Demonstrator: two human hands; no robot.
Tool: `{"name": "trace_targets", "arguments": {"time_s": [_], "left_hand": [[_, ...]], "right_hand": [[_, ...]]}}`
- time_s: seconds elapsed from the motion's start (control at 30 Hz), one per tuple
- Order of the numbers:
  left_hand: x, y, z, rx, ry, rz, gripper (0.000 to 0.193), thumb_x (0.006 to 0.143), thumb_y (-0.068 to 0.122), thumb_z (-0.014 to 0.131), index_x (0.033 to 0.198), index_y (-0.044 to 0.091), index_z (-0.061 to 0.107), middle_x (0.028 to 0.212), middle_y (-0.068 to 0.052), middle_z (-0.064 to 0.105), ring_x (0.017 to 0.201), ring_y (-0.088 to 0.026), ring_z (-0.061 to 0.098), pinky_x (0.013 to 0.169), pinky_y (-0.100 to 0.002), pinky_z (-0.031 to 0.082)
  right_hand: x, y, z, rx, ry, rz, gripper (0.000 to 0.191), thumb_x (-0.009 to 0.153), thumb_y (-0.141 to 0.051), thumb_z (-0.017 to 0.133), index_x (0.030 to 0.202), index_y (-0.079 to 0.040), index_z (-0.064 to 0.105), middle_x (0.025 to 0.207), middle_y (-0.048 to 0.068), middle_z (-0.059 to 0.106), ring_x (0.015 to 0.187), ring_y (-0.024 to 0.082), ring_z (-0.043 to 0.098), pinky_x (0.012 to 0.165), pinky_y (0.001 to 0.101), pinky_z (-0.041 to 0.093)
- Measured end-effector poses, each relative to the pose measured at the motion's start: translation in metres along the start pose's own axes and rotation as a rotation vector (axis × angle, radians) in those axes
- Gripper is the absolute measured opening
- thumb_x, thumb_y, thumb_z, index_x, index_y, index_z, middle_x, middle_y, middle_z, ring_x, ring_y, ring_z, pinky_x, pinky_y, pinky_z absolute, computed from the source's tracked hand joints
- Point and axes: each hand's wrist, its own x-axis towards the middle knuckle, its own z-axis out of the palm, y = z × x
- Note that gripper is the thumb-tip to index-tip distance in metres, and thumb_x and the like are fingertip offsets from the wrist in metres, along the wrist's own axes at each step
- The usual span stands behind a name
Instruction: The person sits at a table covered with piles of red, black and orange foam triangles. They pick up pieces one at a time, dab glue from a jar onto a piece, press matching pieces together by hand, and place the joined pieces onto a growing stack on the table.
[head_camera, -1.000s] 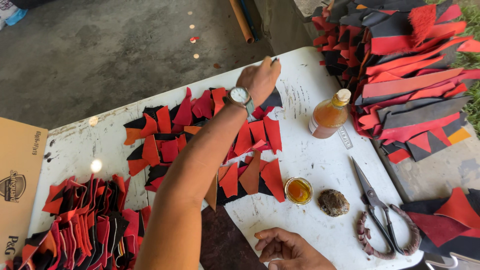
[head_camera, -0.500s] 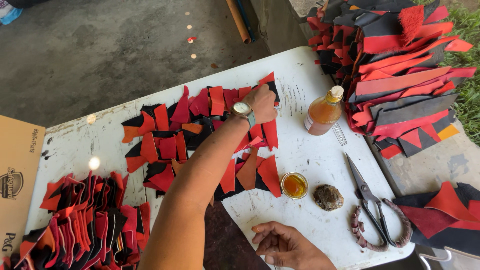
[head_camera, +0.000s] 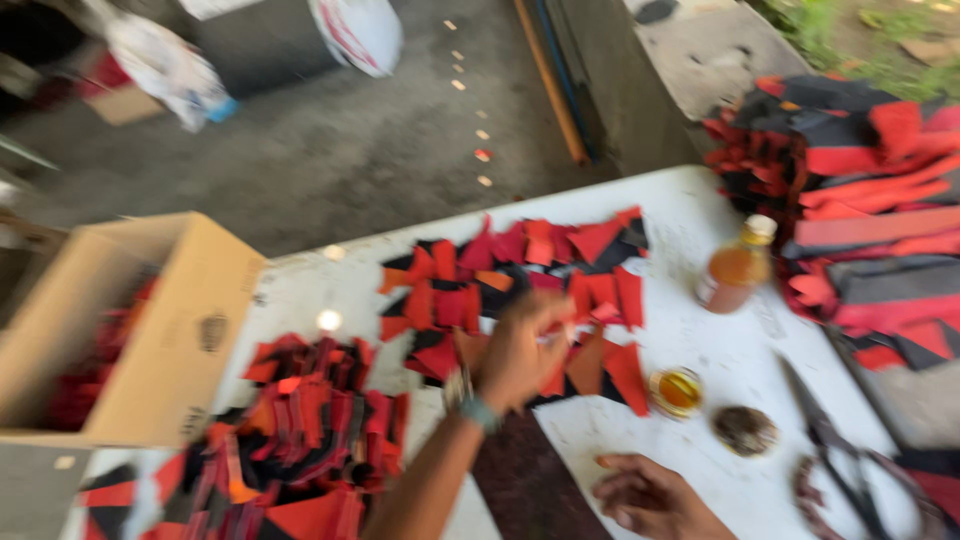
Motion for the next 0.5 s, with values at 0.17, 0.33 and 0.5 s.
{"name": "trace_targets", "arguments": {"time_s": [0.17, 0.33, 0.5], "left_hand": [[-0.116, 0.061, -0.057, -0.033, 0.068, -0.185, 0.022, 0.089, 0.008, 0.076, 0.109, 0.002, 0.070, 0.106, -0.014, 0.075, 0.098, -0.031, 0.074, 0.086, -0.039, 0.059], [-0.212, 0.081, -0.076, -0.013, 0.065, -0.286, 0.021, 0.090, 0.006, 0.075, 0.110, 0.002, 0.069, 0.108, -0.015, 0.073, 0.101, -0.033, 0.073, 0.089, -0.040, 0.059], [-0.276, 0.083, -0.092, 0.204, 0.108, -0.352, 0.018, 0.091, 0.008, 0.076, 0.107, 0.004, 0.070, 0.108, -0.013, 0.073, 0.100, -0.034, 0.071, 0.088, -0.042, 0.058]], "right_hand": [[0.032, 0.023, -0.006, -0.178, 0.010, 0.166, 0.071, 0.083, 0.004, 0.078, 0.147, -0.016, 0.055, 0.111, 0.008, 0.079, 0.103, 0.018, 0.075, 0.094, 0.0342, 0.060], [0.032, 0.010, 0.049, -0.526, 0.176, -0.041, 0.060, 0.078, -0.002, 0.087, 0.135, -0.012, 0.068, 0.087, 0.006, 0.074, 0.086, 0.013, 0.071, 0.085, 0.0317, 0.061], [0.024, -0.019, 0.105, -0.588, 0.276, 0.099, 0.047, 0.081, 0.001, 0.080, 0.127, -0.004, 0.070, 0.097, 0.009, 0.080, 0.086, 0.015, 0.071, 0.081, 0.0312, 0.057]]}}
